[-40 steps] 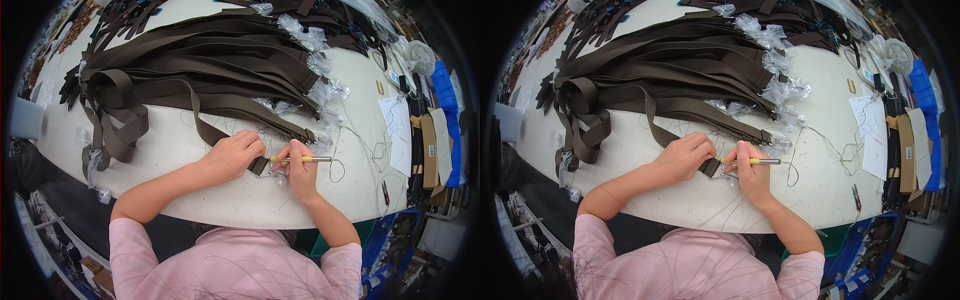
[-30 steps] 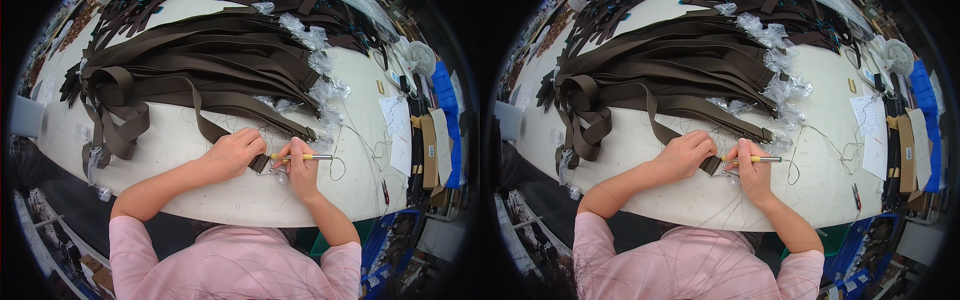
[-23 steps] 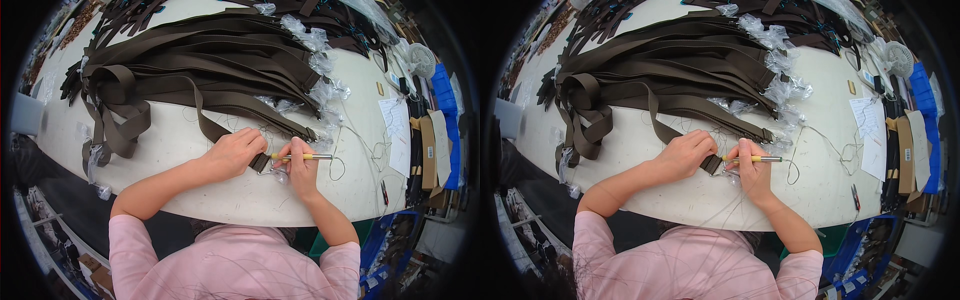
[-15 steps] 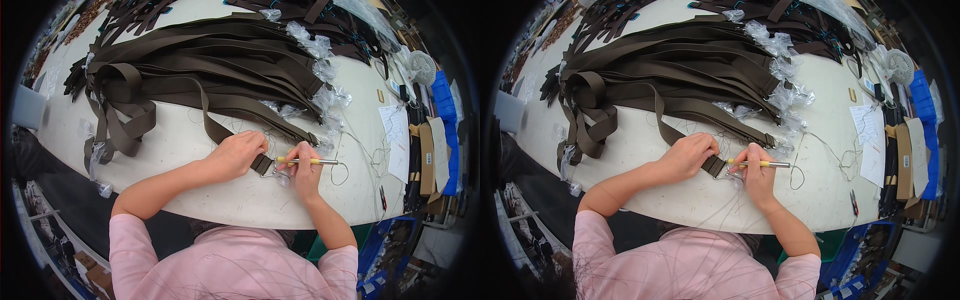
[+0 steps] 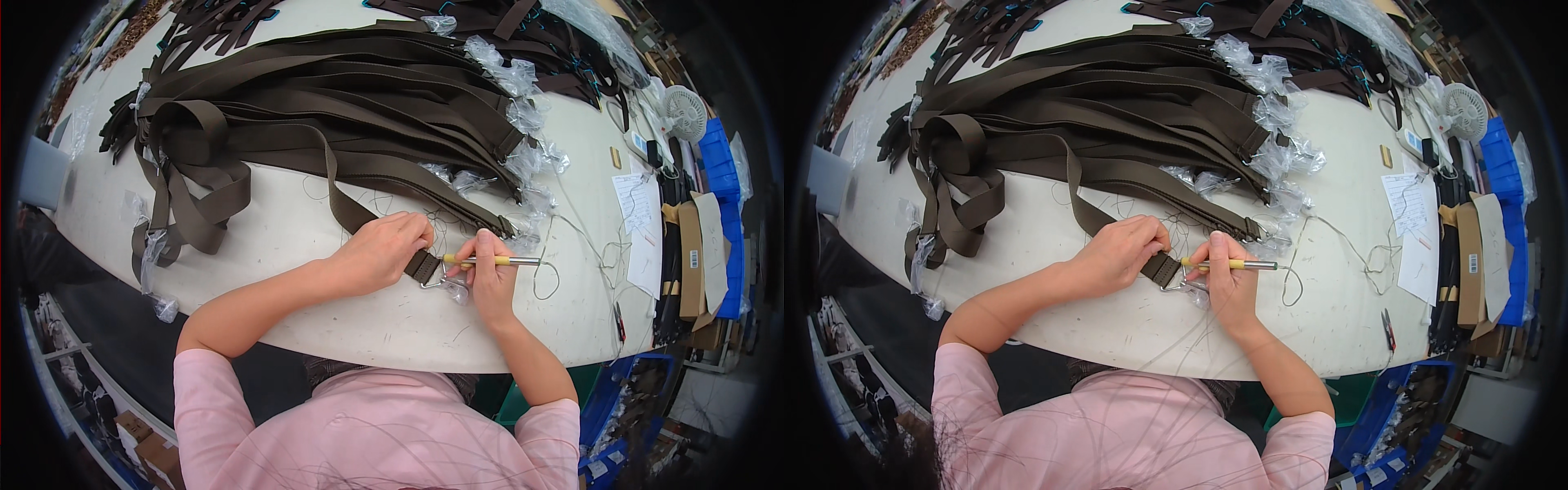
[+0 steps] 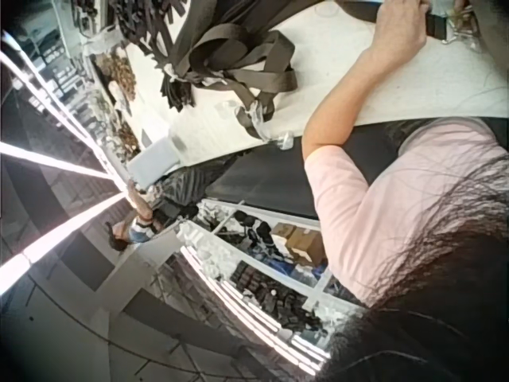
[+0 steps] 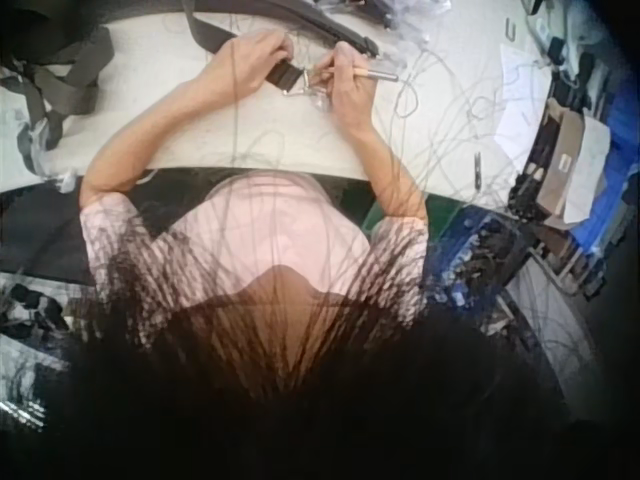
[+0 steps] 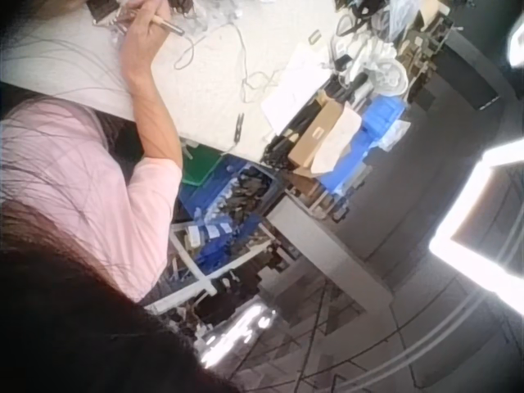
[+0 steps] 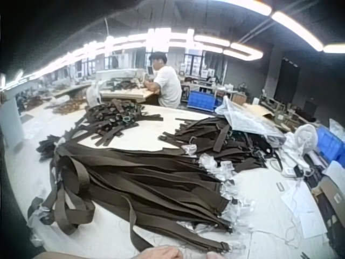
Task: The person hand-sews a metal clasp onto the end of a dark fabric strap using a yellow-handled awl and thread. They repeatedly pierce the strap and pull the thread through to secure the clasp, then move to the next strap in the pile.
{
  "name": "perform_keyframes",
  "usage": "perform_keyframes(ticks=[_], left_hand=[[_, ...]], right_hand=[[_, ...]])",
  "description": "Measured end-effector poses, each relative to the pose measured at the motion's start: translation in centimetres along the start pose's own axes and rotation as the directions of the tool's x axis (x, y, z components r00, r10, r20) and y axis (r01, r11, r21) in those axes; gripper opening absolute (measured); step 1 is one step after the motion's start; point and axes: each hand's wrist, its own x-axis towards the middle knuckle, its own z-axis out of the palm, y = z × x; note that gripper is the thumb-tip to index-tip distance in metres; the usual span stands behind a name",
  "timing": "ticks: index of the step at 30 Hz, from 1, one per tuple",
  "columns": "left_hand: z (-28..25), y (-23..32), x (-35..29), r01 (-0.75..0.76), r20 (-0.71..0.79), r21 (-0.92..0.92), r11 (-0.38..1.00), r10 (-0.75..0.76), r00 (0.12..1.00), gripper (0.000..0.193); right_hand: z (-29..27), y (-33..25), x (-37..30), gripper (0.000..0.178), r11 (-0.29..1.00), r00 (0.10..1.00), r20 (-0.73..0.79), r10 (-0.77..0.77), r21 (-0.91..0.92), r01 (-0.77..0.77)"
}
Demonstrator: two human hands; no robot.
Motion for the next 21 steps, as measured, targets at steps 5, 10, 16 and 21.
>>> perform_keyframes(ticks=[5, 10, 16, 21], left_hand=[[-1.5, 0.2, -0.4, 0.190, 0.096, -0.285, 0.939, -0.170, 0.981, 0.021], [-3.9, -0.7, -1.8, -0.098, 0.161, 0.070, 0.993, 0.085, 0.983, 0.042], [-3.7, -0.7, -1.8, -0.043, 0.163, 0.004, 0.999, 0.042, 0.986, 0.038], [-3.5, -0.8, -2.0, -0.051, 0.142, 0.009, 0.999, 0.049, 0.989, 0.038]], right_hand=[[-0.6, 0.0, -0.2, 0.050, 0.975, 0.979, -0.051, -0.195, 0.096, 0.199], [0.3, -0.6, -1.5, 0.052, 0.998, 0.998, 0.047, -0.047, 0.039, 0.045], [2.0, 0.0, -1.1, 0.052, 1.000, 1.000, 0.026, -0.004, 0.018, 0.003], [1.5, 0.1, -1.1, 0.052, 0.999, 0.998, 0.058, 0.027, 0.027, -0.029]])
